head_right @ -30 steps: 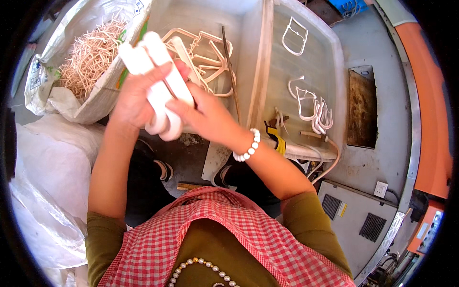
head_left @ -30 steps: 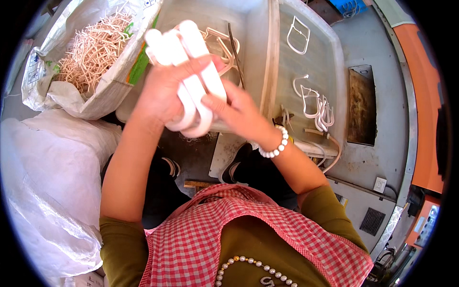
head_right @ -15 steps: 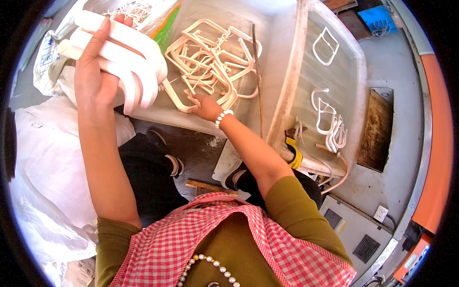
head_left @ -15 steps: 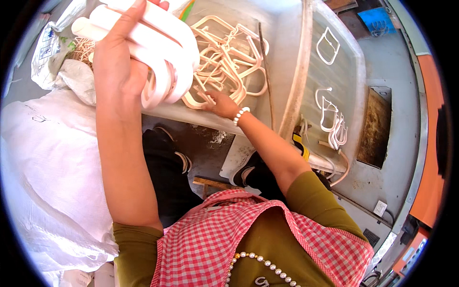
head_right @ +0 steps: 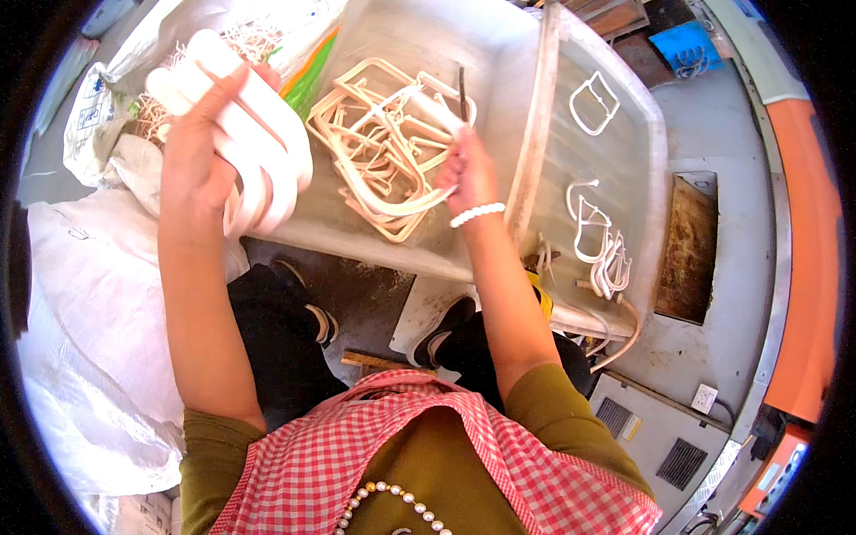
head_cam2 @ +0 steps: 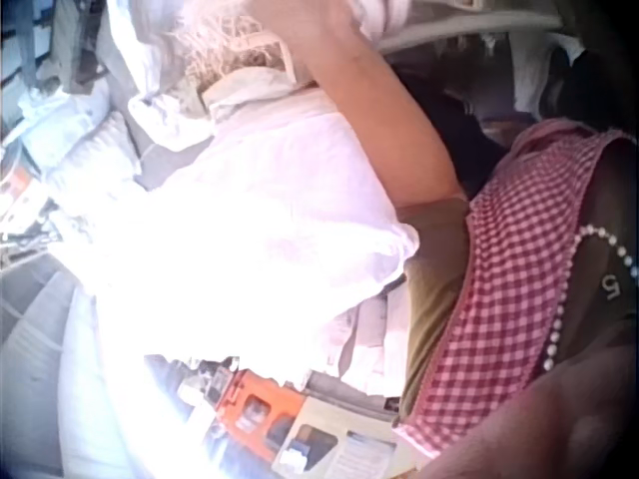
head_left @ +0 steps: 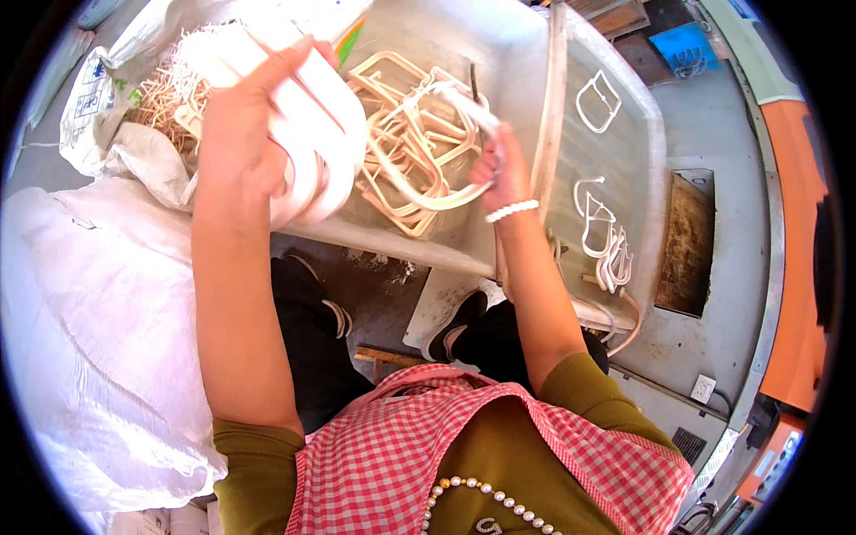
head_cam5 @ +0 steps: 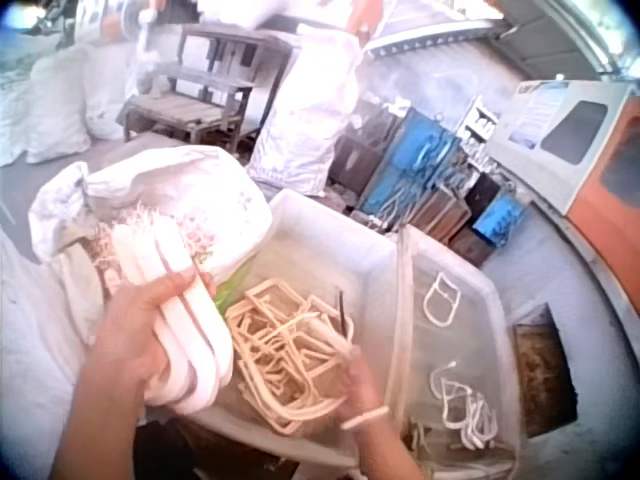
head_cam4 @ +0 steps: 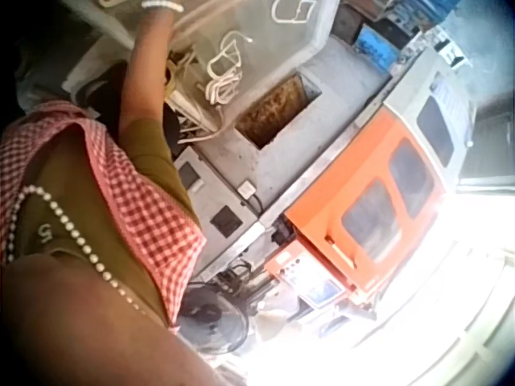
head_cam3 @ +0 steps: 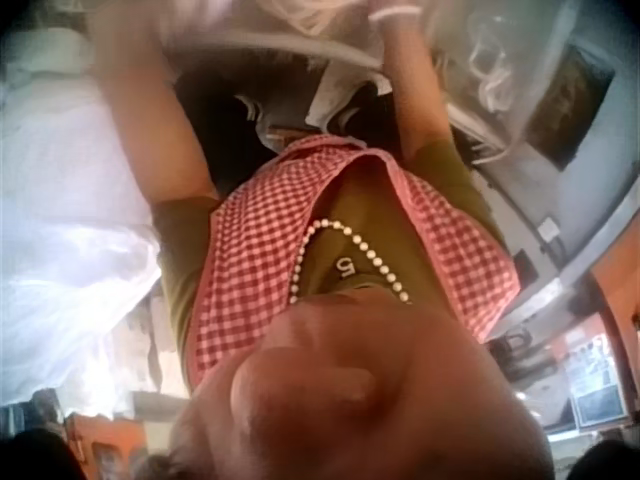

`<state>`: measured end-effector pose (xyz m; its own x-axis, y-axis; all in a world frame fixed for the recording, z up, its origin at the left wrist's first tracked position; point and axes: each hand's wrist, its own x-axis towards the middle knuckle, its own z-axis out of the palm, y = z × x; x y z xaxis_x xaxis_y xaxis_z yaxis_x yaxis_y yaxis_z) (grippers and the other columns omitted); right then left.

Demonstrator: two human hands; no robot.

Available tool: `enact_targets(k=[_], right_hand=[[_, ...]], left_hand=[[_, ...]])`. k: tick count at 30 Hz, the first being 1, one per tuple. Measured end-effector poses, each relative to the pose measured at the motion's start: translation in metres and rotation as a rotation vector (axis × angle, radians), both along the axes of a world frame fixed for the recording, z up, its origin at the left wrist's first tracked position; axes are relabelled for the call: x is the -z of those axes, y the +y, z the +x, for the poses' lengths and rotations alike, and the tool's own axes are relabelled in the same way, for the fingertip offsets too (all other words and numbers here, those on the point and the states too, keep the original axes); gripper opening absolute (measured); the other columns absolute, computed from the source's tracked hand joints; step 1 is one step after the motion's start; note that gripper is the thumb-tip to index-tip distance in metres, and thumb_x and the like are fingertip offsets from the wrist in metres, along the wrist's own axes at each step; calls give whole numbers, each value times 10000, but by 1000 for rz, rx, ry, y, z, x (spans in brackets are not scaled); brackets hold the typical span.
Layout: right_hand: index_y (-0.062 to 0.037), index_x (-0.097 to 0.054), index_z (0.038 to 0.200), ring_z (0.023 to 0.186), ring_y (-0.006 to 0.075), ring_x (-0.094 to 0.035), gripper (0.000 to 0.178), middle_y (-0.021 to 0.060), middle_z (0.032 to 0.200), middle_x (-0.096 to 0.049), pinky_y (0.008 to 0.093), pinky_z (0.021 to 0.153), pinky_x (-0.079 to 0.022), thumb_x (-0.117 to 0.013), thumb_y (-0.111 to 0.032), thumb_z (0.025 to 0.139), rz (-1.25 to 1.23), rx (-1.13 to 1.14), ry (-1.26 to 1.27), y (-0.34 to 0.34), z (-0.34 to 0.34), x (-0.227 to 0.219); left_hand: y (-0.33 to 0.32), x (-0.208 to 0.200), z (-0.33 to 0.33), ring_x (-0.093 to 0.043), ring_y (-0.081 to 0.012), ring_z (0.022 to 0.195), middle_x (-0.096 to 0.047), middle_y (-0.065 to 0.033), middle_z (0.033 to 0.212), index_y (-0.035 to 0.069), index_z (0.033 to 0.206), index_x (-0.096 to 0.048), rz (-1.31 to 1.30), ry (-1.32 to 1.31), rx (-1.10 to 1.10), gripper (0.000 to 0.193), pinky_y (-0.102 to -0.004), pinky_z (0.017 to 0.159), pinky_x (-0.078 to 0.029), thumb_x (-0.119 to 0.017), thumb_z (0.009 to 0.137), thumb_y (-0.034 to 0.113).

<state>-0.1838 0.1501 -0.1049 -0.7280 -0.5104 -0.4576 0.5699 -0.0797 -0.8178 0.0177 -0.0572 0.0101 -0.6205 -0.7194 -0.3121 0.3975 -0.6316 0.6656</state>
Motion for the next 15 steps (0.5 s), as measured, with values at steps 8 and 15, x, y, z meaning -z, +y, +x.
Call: enact_targets(k=[8,15], right_hand=[[-129,-439,645,405,83,-241,471,-54,488,-269,240,387,-221,-461,-515,915,-520,176,-41,34,6,-75],[-110,-493,717,470,126,-352,440,-14,529,-345,300,510,-384,-408,-483,934,-452,98,-110,36,38,-49]], left_hand=[[46,17,-16,-632,-230,886,-643,-127,992,-2,1131,-566,139,13,365,326,-354,796,-535,-652,826,73],[68,17,-18,-617,-239,928,-616,-125,1033,-1,1170,-513,238,242,495,348,-382,863,-508,-625,848,71]])
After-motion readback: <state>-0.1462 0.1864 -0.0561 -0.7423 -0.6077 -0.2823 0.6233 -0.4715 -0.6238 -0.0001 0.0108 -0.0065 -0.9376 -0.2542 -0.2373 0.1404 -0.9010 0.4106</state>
